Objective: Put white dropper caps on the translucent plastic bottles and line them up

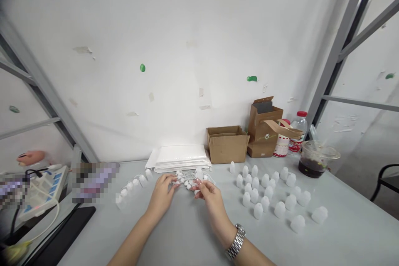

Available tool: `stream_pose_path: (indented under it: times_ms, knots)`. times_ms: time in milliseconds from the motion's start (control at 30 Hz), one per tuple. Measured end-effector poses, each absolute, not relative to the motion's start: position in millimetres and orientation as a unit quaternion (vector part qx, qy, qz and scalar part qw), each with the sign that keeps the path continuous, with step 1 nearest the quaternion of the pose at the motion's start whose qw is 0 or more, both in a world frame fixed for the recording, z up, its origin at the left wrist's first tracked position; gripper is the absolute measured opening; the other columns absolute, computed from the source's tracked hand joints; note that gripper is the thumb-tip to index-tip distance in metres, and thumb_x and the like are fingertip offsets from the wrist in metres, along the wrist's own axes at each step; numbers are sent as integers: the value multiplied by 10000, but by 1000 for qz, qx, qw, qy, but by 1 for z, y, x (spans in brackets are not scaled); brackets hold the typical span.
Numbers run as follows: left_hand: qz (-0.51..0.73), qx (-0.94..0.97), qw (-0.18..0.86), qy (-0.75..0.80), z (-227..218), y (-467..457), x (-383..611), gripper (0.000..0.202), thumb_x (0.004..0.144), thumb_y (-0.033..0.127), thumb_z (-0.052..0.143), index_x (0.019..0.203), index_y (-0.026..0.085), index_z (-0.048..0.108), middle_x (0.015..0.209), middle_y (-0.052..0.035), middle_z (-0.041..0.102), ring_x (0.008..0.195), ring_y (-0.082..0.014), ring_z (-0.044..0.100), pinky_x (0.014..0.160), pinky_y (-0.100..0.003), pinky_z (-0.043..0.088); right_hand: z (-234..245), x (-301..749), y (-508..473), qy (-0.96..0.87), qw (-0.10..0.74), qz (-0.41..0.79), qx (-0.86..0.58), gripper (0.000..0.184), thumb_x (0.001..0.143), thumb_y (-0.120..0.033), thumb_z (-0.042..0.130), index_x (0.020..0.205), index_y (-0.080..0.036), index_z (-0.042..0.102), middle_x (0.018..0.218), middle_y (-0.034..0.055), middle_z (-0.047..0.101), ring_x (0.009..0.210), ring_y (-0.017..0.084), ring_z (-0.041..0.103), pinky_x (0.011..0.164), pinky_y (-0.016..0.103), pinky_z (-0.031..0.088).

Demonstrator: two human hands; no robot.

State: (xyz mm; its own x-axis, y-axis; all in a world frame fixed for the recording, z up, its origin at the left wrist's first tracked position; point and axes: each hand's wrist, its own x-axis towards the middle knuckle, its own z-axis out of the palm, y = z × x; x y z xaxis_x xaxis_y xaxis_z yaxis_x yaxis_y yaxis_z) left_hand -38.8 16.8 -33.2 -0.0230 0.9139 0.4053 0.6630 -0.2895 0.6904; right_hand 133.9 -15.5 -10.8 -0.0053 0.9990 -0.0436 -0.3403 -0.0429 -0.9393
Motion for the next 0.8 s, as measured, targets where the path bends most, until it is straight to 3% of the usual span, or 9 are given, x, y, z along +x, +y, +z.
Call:
stream_pose_path:
  times_ms: [133,267,400,600,800]
  knots:
    - [520,571,335,540,-22,18,-40,215,755,356,496,829,182,598,853,-78,654,803,-212,608,684,-330,461,-11,132,-15,-425,551,565,-443,350,572,-467,708,692,-141,663,712,56,657,633,167,537,667,292,428]
    - [548,504,436,506,-9,15,-36,282,625,393,641,777,157,655,775,-75,692,650,-187,620,564,-275,454,-14,127,-14,-458,531,546,-459,360,505,-460,737,649,-140,653,595,23,617,566,150,504,562,263,392]
    - [541,475,484,497,0,10,-31,281,550,372,706,746,170,710,822,-70,717,664,-183,619,669,-296,471,-16,124,-15,-473,527,527,-470,323,506,-429,736,629,-148,634,521,-10,570,517,132,479,517,246,362]
    - [510,497,511,482,4,5,-30,255,547,335,720,760,195,728,882,-65,719,899,-243,614,843,-323,432,-20,122,-17,-501,511,509,-478,258,572,-378,696,660,-152,609,525,-25,555,523,135,487,528,247,374]
    - [523,443,560,465,0,4,-28,371,540,320,741,881,178,704,888,-80,713,929,-231,598,856,-314,413,-22,123,-23,-583,500,395,-504,137,666,-293,624,715,-169,591,625,-8,573,630,162,520,631,270,402]
